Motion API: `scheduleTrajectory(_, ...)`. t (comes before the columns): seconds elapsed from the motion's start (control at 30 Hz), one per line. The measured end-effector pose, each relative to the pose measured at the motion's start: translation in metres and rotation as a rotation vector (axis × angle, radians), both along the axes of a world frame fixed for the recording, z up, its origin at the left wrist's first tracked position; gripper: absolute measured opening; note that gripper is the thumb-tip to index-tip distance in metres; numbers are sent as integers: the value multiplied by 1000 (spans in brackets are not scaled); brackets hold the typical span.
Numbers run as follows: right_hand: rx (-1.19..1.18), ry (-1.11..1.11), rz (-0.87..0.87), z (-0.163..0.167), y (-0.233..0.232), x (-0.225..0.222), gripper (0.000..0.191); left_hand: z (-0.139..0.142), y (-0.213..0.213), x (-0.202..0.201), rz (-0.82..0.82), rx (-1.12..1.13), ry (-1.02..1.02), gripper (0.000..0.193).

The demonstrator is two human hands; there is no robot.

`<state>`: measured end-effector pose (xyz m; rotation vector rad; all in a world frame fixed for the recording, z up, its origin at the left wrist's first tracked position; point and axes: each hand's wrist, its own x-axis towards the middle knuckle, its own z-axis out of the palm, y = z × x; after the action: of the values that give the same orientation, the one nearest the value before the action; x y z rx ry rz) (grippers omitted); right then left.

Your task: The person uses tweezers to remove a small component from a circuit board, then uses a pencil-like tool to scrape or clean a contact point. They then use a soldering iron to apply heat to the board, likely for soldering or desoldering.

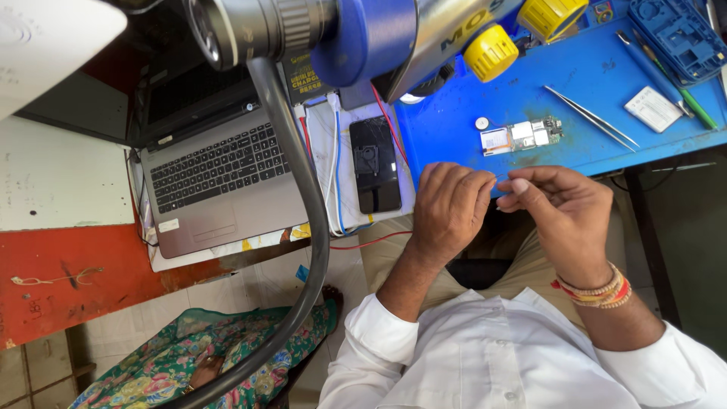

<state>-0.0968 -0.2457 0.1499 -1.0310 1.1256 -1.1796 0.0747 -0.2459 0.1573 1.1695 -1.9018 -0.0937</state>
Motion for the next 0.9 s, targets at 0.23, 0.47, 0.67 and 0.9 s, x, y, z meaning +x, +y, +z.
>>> scheduleTrajectory(0.23,78,-154,95,5,16,-1,14,7,25,0,-15,-40,-32,19)
scheduleTrajectory(0.47,36,-135,121,1,30,-5,14,9,45,-9,-23,105,240,14)
scheduleTrajectory(0.67,-169,78,40,7,44,0,13,9,57,-16,16,127,373,6)
scheduleTrajectory(0.9,-460,315,-108,18,57,4,10,8,67,-26,45,296,681,4)
